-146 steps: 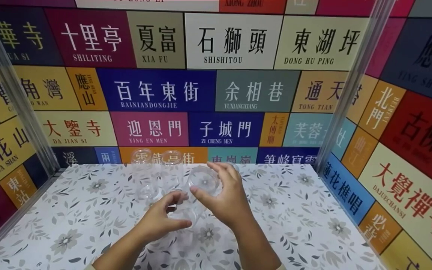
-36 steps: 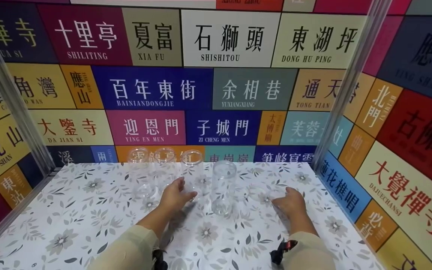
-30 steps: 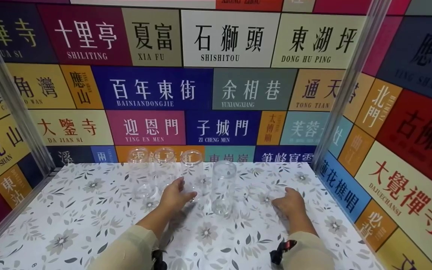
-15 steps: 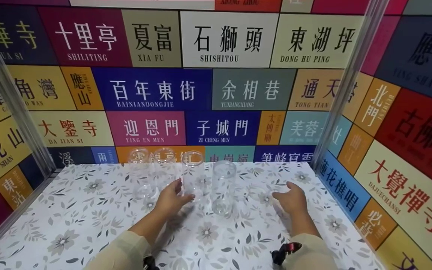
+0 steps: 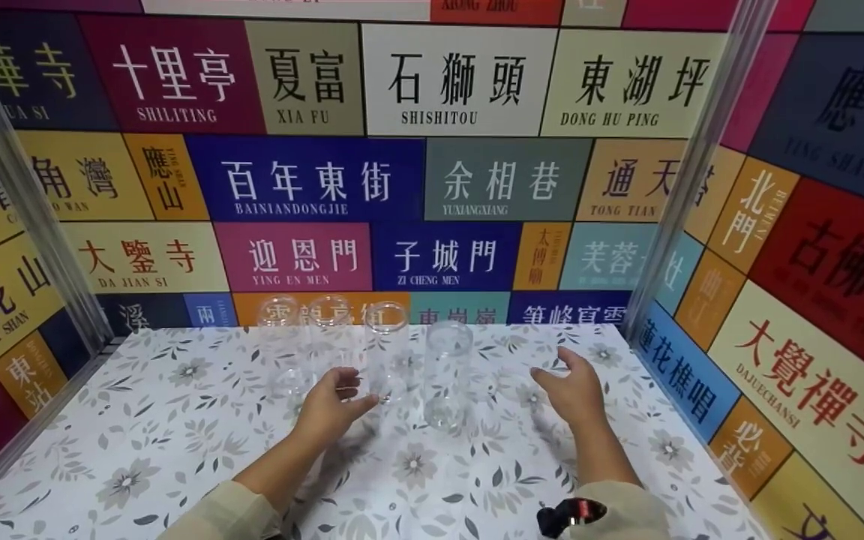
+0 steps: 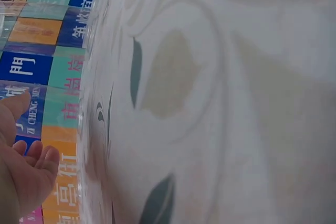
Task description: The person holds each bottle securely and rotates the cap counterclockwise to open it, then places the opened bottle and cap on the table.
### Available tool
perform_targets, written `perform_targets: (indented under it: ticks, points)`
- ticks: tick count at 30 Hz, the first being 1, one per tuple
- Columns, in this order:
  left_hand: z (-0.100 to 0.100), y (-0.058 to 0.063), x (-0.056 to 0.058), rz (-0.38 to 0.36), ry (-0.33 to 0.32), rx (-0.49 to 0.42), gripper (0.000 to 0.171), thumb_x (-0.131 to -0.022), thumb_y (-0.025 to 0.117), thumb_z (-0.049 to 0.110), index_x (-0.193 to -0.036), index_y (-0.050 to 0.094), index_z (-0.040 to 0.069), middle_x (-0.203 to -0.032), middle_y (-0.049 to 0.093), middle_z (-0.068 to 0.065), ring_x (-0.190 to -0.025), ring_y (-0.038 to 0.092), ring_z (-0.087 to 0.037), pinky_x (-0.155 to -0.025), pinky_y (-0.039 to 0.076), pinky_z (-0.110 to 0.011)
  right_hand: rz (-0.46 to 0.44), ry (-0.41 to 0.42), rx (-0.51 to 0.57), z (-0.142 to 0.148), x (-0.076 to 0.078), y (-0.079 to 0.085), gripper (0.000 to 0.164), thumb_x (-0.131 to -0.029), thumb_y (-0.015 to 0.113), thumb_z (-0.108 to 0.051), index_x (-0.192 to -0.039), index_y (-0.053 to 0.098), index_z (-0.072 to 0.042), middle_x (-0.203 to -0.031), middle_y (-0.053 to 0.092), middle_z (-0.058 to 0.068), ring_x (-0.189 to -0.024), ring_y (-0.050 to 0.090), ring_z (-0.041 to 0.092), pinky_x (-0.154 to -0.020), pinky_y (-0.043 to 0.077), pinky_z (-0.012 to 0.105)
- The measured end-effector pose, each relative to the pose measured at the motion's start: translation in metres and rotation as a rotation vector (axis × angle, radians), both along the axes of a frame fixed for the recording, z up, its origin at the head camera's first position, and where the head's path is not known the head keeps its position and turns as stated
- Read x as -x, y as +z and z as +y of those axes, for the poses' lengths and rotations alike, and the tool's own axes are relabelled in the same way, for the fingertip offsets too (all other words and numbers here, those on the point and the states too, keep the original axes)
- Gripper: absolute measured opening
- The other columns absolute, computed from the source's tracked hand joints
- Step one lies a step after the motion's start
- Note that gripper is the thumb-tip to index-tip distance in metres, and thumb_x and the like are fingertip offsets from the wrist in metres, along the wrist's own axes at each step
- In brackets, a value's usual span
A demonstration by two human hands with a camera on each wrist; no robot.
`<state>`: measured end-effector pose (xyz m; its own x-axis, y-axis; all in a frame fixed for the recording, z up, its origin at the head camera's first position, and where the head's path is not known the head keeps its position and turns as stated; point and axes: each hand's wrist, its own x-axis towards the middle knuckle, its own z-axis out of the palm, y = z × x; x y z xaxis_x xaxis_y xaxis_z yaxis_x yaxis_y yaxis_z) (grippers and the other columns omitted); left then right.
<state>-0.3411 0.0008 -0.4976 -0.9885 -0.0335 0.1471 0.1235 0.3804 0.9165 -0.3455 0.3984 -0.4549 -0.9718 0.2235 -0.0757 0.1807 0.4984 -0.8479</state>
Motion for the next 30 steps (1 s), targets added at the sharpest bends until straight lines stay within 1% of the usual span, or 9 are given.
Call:
perform_targets:
  ticks: [4, 7, 11, 14, 16, 18, 22, 27, 30]
  points:
    - [0.002, -0.002, -0.003, 0.011, -0.051, -0.026, 0.05, -0.086, 0.091, 0.023, -0.124, 0.064, 0.007, -0.127, 0.072, -0.018, -0.12, 0.071, -0.033, -0.104, 0.06, -0.047, 0.012, 0.014, 0.002, -0.008, 0.0, 0.005, 0.098, -0.099, 0.071, -0.057, -0.172, 0.022, -0.013, -0.179, 0.021, 0.016, -0.167, 0.017, 0.042, -0.134, 0.025, 0.06]
    - [0.006, -0.004, -0.004, 0.012, -0.098, -0.053, 0.047, -0.085, 0.091, 0.022, -0.122, 0.065, 0.007, -0.125, 0.072, -0.019, -0.12, 0.071, -0.035, -0.104, 0.061, -0.047, 0.022, 0.027, 0.007, -0.014, 0.0, 0.01, 0.1, -0.097, 0.072, -0.06, -0.172, 0.023, -0.015, -0.18, 0.022, 0.014, -0.166, 0.021, 0.041, -0.134, 0.028, 0.059]
    - [0.016, -0.004, -0.005, -0.012, -0.187, -0.075, 0.053, -0.086, 0.091, 0.023, -0.13, 0.065, 0.008, -0.132, 0.07, -0.018, -0.126, 0.069, -0.034, -0.108, 0.059, -0.046, 0.069, 0.054, 0.022, -0.022, -0.004, 0.016, 0.094, -0.1, 0.071, -0.054, -0.171, 0.024, -0.015, -0.179, 0.025, 0.012, -0.164, 0.028, 0.039, -0.133, 0.031, 0.057]
    - [0.024, -0.004, -0.005, -0.06, -0.254, -0.072, 0.061, -0.087, 0.091, 0.026, -0.138, 0.063, 0.01, -0.14, 0.068, -0.015, -0.133, 0.066, -0.032, -0.112, 0.056, -0.046, 0.101, 0.07, 0.044, -0.03, -0.007, 0.02, 0.086, -0.103, 0.069, -0.045, -0.171, 0.026, -0.013, -0.178, 0.028, 0.012, -0.164, 0.028, 0.038, -0.133, 0.032, 0.056]
    - [0.03, -0.004, -0.006, -0.079, -0.284, -0.064, 0.066, -0.086, 0.092, 0.026, -0.142, 0.061, 0.009, -0.144, 0.067, -0.014, -0.136, 0.064, -0.032, -0.115, 0.055, -0.047, 0.119, 0.082, 0.053, -0.036, -0.01, 0.023, 0.082, -0.105, 0.067, -0.041, -0.17, 0.028, -0.013, -0.177, 0.03, 0.012, -0.165, 0.028, 0.036, -0.133, 0.031, 0.056]
    - [0.035, -0.004, -0.006, -0.092, -0.297, -0.058, 0.069, -0.085, 0.092, 0.025, -0.144, 0.06, 0.009, -0.146, 0.066, -0.013, -0.139, 0.062, -0.032, -0.118, 0.053, -0.048, 0.137, 0.102, 0.068, -0.042, -0.011, 0.026, 0.079, -0.106, 0.066, -0.04, -0.17, 0.029, -0.012, -0.177, 0.031, 0.012, -0.166, 0.027, 0.034, -0.133, 0.031, 0.055]
    - [0.046, -0.004, -0.004, -0.085, -0.316, -0.059, 0.072, -0.085, 0.092, 0.021, -0.147, 0.058, 0.009, -0.15, 0.064, -0.015, -0.141, 0.06, -0.034, -0.12, 0.051, -0.049, 0.174, 0.153, 0.113, -0.05, -0.012, 0.03, 0.078, -0.107, 0.065, -0.037, -0.17, 0.028, -0.01, -0.177, 0.031, 0.012, -0.166, 0.025, 0.032, -0.135, 0.028, 0.055]
    - [0.058, -0.005, 0.0, -0.073, -0.329, -0.074, 0.074, -0.084, 0.092, 0.017, -0.148, 0.056, 0.01, -0.151, 0.061, -0.018, -0.143, 0.059, -0.037, -0.121, 0.049, -0.05, 0.204, 0.224, 0.187, -0.062, -0.015, 0.034, 0.073, -0.109, 0.063, -0.028, -0.169, 0.027, -0.005, -0.176, 0.031, 0.016, -0.166, 0.024, 0.034, -0.136, 0.024, 0.057]
    - [0.062, -0.005, 0.002, -0.08, -0.33, -0.078, 0.078, -0.083, 0.092, 0.017, -0.151, 0.054, 0.009, -0.153, 0.06, -0.018, -0.144, 0.057, -0.038, -0.123, 0.048, -0.051, 0.212, 0.278, 0.241, -0.072, -0.015, 0.038, 0.071, -0.11, 0.059, -0.022, -0.169, 0.025, -0.004, -0.176, 0.03, 0.017, -0.167, 0.024, 0.033, -0.136, 0.023, 0.056]
